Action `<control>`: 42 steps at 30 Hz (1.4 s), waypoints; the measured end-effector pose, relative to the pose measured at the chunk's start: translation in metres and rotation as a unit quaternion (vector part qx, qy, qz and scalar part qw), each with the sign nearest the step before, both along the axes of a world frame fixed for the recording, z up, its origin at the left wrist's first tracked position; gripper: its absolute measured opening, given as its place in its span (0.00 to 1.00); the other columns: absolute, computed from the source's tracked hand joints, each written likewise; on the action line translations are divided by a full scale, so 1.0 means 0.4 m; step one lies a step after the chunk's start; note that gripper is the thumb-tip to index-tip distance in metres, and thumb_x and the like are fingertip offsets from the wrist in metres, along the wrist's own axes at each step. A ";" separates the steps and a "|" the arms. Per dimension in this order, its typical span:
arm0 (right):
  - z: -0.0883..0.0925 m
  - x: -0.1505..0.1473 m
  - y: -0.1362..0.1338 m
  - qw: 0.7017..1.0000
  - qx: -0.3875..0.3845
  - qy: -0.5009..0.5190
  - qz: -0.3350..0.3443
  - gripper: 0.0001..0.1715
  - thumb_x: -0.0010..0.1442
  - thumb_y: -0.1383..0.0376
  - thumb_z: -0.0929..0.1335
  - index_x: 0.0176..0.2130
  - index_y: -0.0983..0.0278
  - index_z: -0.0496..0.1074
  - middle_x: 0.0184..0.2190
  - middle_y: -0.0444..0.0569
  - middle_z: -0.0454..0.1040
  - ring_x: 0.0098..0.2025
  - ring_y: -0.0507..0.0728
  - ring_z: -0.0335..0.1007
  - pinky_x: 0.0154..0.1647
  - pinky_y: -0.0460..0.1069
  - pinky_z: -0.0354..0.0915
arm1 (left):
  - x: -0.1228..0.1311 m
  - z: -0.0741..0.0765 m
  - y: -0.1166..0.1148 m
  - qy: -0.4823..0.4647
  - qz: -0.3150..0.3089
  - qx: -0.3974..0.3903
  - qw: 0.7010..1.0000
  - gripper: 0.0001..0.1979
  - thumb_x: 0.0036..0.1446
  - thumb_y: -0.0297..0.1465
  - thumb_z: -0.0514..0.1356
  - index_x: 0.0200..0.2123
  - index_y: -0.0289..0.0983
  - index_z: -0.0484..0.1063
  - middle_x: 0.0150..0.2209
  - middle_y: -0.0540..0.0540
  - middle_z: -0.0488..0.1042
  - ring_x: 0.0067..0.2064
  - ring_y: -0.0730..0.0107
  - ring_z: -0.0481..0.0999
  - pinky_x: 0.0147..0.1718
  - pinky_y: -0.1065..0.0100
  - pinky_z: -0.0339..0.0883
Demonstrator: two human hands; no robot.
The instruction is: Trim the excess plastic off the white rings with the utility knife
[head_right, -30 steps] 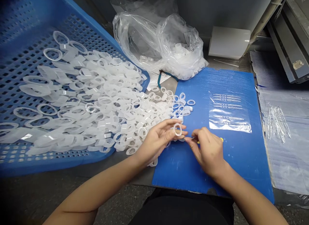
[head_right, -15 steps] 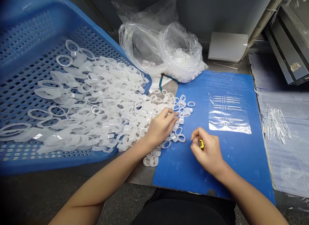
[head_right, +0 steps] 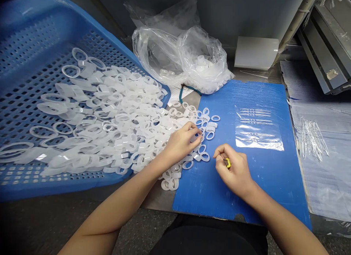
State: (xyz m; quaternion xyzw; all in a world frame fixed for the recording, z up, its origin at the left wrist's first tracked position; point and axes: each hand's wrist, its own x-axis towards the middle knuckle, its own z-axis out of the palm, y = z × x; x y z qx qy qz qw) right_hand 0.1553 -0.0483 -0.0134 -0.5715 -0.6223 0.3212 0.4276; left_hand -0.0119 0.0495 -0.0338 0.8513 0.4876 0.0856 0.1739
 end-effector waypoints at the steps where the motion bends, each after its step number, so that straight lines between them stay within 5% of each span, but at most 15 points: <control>1: 0.001 0.000 0.000 1.000 -0.002 0.001 -0.001 0.07 0.55 0.70 0.59 0.27 0.60 0.62 0.15 0.36 0.56 0.14 0.48 0.50 0.16 0.44 0.48 | -0.001 0.003 -0.002 0.005 -0.001 -0.002 1.000 0.09 0.60 0.31 0.56 0.36 0.34 0.75 0.41 0.43 0.72 0.29 0.70 0.71 0.24 0.70 0.59; 8: 0.005 0.005 -0.001 1.000 0.014 -0.002 0.010 0.08 0.49 0.73 0.58 0.24 0.59 0.57 0.14 0.35 0.52 0.14 0.48 0.47 0.16 0.44 0.46 | -0.007 0.005 -0.014 0.005 -0.015 -0.020 1.000 0.06 0.59 0.30 0.57 0.35 0.35 0.72 0.43 0.44 0.74 0.34 0.64 0.75 0.27 0.68 0.63; 14: 0.001 0.008 -0.001 1.000 0.027 -0.008 0.013 0.11 0.52 0.73 0.57 0.22 0.60 0.56 0.14 0.36 0.51 0.14 0.48 0.48 0.16 0.44 0.47 | -0.026 0.000 -0.037 -0.151 -0.014 0.006 0.988 0.03 0.59 0.28 0.57 0.33 0.36 0.69 0.38 0.46 0.75 0.37 0.66 0.76 0.31 0.69 0.68; 20: 0.005 -0.006 0.002 0.998 -0.059 0.018 0.012 0.08 0.61 0.63 0.63 0.38 0.63 0.68 0.17 0.37 0.63 0.18 0.50 0.59 0.21 0.45 0.57 | -0.034 0.044 -0.112 -0.226 -0.156 0.104 0.956 0.05 0.63 0.26 0.54 0.34 0.35 0.68 0.38 0.43 0.73 0.34 0.72 0.75 0.33 0.72 0.71; 24: 0.017 -0.013 -0.002 0.995 -0.091 0.021 0.041 0.07 0.60 0.61 0.66 0.34 0.63 0.68 0.19 0.40 0.69 0.21 0.50 0.64 0.23 0.44 0.59 | -0.032 0.044 -0.133 -0.223 -0.210 0.157 0.939 0.07 0.64 0.25 0.52 0.38 0.34 0.69 0.38 0.40 0.74 0.35 0.69 0.77 0.34 0.72 0.72; 32: 0.025 -0.005 -0.003 0.977 -0.163 0.126 0.064 0.06 0.59 0.64 0.67 0.38 0.63 0.70 0.28 0.46 0.77 0.27 0.53 0.72 0.25 0.45 0.65 | -0.035 0.039 -0.133 -0.395 -0.177 0.085 0.898 0.14 0.58 0.23 0.60 0.48 0.37 0.68 0.39 0.42 0.77 0.41 0.67 0.78 0.39 0.68 0.75; 42: 0.029 -0.005 -0.023 0.972 -0.121 0.197 0.033 0.03 0.60 0.65 0.68 0.37 0.61 0.69 0.25 0.45 0.77 0.26 0.53 0.73 0.24 0.45 0.64 | -0.029 0.049 -0.126 -0.436 -0.108 0.014 0.893 0.07 0.56 0.26 0.64 0.40 0.36 0.73 0.36 0.42 0.81 0.39 0.68 0.80 0.40 0.69 0.75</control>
